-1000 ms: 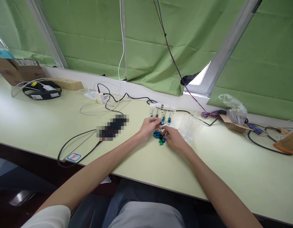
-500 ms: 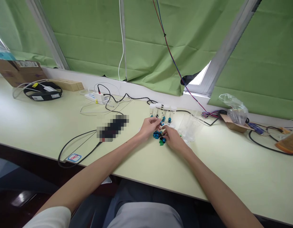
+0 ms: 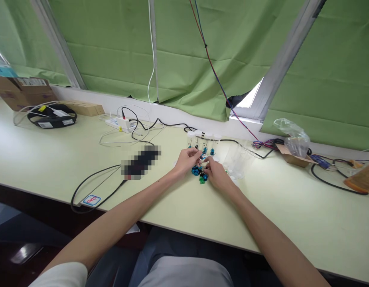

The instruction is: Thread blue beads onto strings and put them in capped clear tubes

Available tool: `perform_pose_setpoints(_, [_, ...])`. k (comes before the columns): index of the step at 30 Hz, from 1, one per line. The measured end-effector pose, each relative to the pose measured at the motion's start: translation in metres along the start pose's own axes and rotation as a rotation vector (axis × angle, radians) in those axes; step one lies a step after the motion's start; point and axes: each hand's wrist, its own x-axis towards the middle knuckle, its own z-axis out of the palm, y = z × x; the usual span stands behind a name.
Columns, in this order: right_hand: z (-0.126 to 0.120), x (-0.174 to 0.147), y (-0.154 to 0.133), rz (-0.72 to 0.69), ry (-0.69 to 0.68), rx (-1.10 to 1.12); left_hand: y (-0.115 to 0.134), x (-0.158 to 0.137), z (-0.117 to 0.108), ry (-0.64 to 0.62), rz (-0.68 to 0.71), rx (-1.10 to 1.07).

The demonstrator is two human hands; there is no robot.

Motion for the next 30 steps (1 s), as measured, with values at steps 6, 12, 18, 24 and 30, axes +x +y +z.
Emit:
perform_pose_setpoints(6, [-0.004, -0.001, -0.005, 0.035, 0.046, 0.098, 0.001, -0.001, 0.0, 0.003, 0.01, 0.036])
perform_pose_setpoints(12, [-0.003, 0.003, -0.001, 0.025, 0.23, 0.237, 0.002, -0.001, 0.0, 0.0, 0.038, 0.071])
perform_pose_setpoints(18, [-0.002, 0.004, -0.007, -0.019, 0.272, 0.334, 0.001, -0.002, -0.001, -0.009, 0.086, 0.14])
perform_pose_setpoints(24, [-0.003, 0.002, -0.011, -0.039, 0.261, 0.352, -0.002, -0.001, -0.002, -0.04, 0.123, 0.182])
perform_pose_setpoints(30, [-0.005, 0.002, -0.013, -0.012, 0.26, 0.373, -0.004, -0.001, -0.001, -0.068, 0.159, 0.197])
